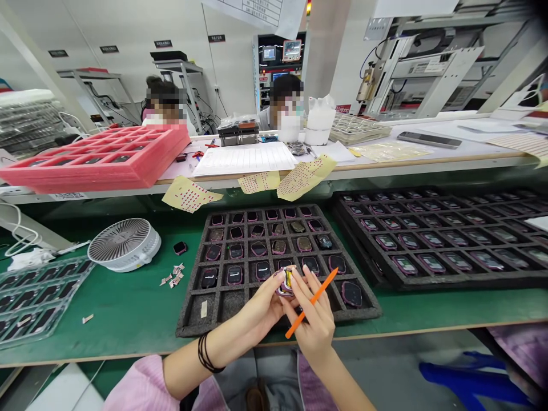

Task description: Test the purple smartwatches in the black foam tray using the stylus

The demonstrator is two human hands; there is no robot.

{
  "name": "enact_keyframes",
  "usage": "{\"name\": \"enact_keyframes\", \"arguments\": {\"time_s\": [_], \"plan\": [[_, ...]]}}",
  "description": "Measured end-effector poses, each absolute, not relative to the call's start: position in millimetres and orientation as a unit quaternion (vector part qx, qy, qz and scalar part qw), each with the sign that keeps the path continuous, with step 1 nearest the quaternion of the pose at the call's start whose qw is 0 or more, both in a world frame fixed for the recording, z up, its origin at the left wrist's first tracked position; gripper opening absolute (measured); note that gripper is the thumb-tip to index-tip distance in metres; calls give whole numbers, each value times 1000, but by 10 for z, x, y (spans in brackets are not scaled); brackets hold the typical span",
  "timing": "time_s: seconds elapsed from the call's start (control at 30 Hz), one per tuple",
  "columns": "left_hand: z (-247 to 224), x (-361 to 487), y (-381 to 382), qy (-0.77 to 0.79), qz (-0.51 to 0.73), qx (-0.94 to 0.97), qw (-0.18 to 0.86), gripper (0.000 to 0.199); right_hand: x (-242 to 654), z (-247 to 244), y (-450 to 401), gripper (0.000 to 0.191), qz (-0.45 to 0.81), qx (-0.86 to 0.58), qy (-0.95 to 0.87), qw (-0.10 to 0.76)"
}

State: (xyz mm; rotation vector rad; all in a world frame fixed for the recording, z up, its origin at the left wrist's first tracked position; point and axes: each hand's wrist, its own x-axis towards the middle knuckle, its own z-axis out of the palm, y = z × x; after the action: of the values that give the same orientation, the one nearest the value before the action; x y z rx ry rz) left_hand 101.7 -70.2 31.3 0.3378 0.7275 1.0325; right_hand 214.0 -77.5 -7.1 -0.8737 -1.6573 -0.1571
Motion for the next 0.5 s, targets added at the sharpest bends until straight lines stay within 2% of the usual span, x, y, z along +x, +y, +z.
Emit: {"name": "enact_keyframes", "arguments": {"time_s": [0.23,0.33,0.4,0.5], "plan": [[344,1015,-531,380,460,163,786,18,2273,-53,-749,54,-1,-375,-737,562],[360,920,-390,395,411,308,762,33,2443,-45,-776,53,4,-381,-719,581],[388,860,-318,427,351,462,693,42,2561,-66,-792,52,4,-398,-697,596],[450,872,-303,468,236,705,478,36,2696,-107,-806,49,10,-426,-673,605]]}}
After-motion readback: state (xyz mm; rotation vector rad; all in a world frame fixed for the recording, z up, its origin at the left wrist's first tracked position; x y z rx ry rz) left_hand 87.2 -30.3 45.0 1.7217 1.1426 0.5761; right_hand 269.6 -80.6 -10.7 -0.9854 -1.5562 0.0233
